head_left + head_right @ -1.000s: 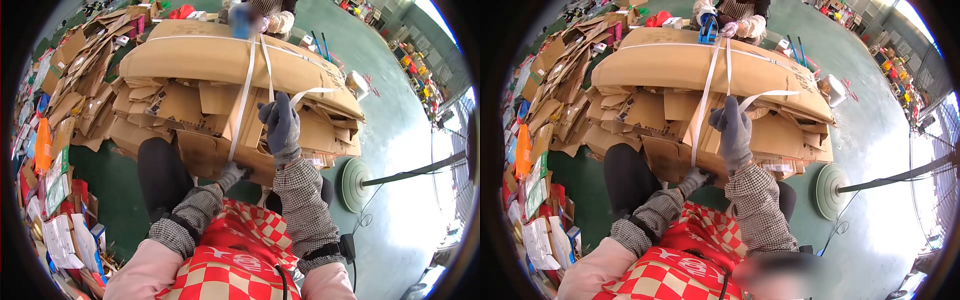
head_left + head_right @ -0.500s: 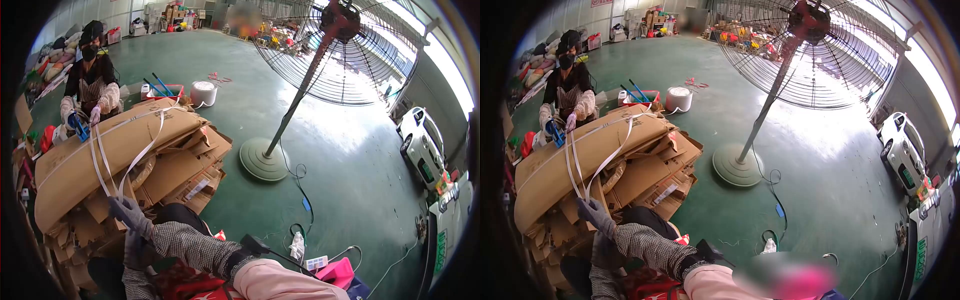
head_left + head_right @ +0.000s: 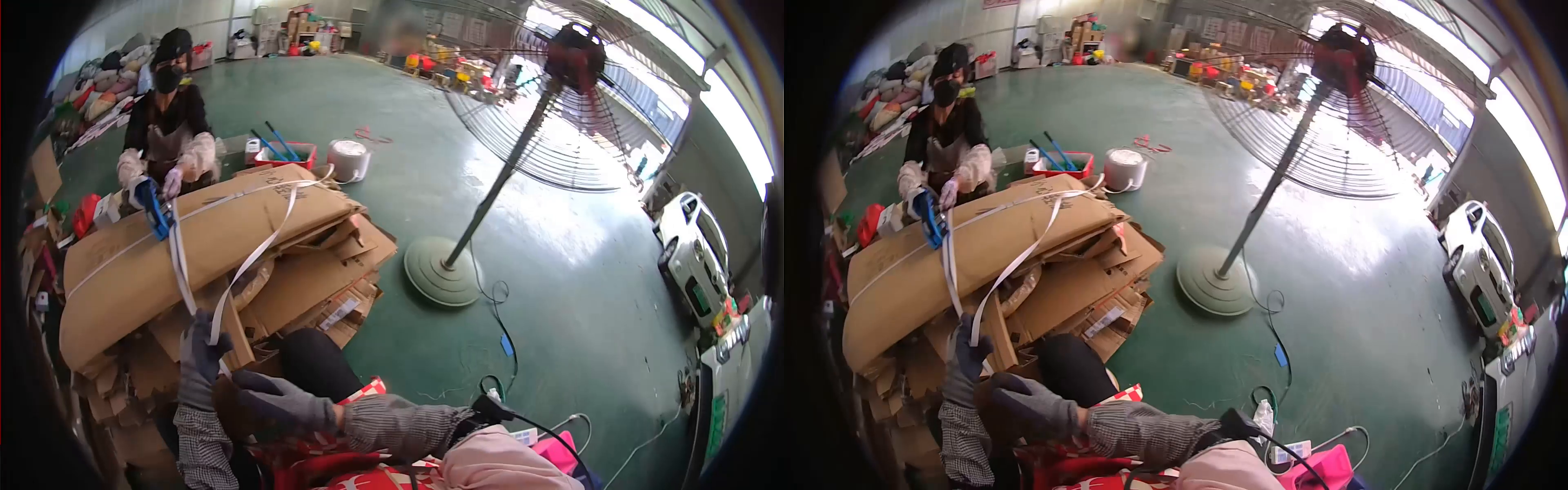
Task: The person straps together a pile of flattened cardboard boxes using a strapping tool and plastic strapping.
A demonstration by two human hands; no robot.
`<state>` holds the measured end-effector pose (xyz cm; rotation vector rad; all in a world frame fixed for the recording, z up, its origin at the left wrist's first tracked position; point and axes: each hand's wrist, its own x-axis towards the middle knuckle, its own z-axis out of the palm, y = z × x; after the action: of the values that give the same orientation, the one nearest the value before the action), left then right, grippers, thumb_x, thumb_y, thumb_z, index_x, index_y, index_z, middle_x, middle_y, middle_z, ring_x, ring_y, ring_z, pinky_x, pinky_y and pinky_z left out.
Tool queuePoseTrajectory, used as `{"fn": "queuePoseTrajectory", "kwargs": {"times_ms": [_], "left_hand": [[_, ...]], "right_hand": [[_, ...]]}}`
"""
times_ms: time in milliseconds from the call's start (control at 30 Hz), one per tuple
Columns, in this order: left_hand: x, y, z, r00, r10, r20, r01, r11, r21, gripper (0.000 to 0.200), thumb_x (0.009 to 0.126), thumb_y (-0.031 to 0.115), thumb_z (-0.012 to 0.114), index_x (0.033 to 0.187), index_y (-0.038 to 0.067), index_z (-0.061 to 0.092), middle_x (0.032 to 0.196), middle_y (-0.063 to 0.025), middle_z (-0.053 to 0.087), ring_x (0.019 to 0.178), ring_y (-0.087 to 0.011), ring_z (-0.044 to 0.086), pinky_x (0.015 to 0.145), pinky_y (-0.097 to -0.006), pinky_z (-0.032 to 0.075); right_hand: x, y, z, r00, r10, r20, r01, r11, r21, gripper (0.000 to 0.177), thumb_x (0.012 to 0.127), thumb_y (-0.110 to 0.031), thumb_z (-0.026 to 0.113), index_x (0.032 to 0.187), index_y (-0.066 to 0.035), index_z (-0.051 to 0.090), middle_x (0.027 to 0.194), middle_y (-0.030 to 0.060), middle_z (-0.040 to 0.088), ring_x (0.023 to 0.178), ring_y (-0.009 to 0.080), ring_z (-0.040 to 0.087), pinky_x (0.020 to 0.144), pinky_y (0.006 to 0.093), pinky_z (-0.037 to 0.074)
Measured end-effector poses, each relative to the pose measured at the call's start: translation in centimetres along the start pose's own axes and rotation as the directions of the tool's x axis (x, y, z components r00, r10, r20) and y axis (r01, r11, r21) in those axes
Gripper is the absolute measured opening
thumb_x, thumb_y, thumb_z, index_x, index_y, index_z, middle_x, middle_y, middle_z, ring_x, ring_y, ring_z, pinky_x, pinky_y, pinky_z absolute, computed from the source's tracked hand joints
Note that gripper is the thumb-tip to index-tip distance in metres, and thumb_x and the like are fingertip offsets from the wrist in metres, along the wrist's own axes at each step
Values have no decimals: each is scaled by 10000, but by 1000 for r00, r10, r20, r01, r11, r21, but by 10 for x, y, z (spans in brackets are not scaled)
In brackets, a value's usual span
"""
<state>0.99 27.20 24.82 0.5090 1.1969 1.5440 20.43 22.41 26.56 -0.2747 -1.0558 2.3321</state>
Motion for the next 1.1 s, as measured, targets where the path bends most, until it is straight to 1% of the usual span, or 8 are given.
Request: {"fn": "queuePoseTrajectory", "kwargs": {"times_ms": [200, 333, 533, 600, 800, 1000, 1067, 1100], "left_hand": [[-18, 6, 23, 995, 43, 87, -42, 999, -21, 360, 890, 347, 535, 930, -7, 595, 624, -31, 536, 482, -114, 534, 398, -216, 459], [-18, 15, 28, 987, -12, 159, 2, 998, 63, 411, 898, 386, 505, 996, -7, 573, 632, -25, 541, 485, -107, 527, 409, -212, 437], [-16, 19, 19, 973, 27, 228, -104, 936, 336, 336, 933, 280, 450, 1113, 2, 509, 835, -28, 581, 708, -79, 560, 598, -204, 467], [-16, 24, 20, 979, -47, 197, -38, 914, 404, 305, 931, 231, 442, 1105, -10, 506, 857, -27, 577, 759, -73, 553, 648, -210, 467], [-7, 17, 11, 955, -168, 243, -26, 771, 636, 285, 928, 251, 460, 987, -21, 526, 866, -38, 580, 771, -81, 568, 646, -212, 475], [-15, 24, 8, 919, -71, 387, -35, 965, 259, 313, 922, 295, 483, 1047, 9, 504, 922, -83, 578, 759, -147, 602, 672, -246, 487], [-15, 32, 4, 870, -288, 400, 226, 954, 196, 360, 912, 308, 493, 1115, 11, 494, 1018, -113, 560, 851, -182, 594, 705, -250, 484], [-16, 36, -5, 893, -99, 438, -234, 729, 643, 394, 914, 332, 479, 1155, 21, 495, 954, -131, 600, 824, -207, 611, 698, -264, 493]], "right_hand": [[63, -140, 28, 978, -189, 85, 204, 807, -554, 379, 904, -140, 514, 1235, 34, 451, 1086, 53, 547, 975, 100, 507, 848, 240, 413], [176, -121, -31, 964, 209, -162, -264, 787, -557, 397, 879, -263, 551, 1177, -11, 479, 1071, 98, 562, 964, 194, 556, 824, 328, 475], [231, -77, -62, 863, 484, -143, -489, 872, 1, 355, 883, -293, 529, 1100, -13, 498, 931, 108, 605, 769, 207, 597, 702, 301, 516], [234, -60, -85, 885, 381, 268, -458, 814, 357, 361, 891, -297, 516, 1098, -2, 493, 807, 35, 572, 681, 140, 557, 613, 248, 502], [213, -62, -67, 937, 350, 13, -332, 876, 349, 384, 921, -273, 456, 1176, 14, 458, 791, 4, 545, 632, 104, 527, 564, 220, 476], [219, -56, -70, 917, 328, 229, -399, 722, 565, 342, 931, -251, 433, 1139, 13, 487, 782, 4, 547, 624, 90, 520, 571, 231, 486], [220, -52, -64, 953, 295, -66, -223, 833, 507, 295, 931, -242, 433, 1072, 5, 512, 755, -8, 536, 602, 79, 504, 556, 214, 469], [219, -51, -59, 945, 264, -194, -155, 882, 445, 272, 921, -257, 458, 1024, -13, 520, 728, -24, 510, 580, 62, 478, 534, 184, 431]]}}
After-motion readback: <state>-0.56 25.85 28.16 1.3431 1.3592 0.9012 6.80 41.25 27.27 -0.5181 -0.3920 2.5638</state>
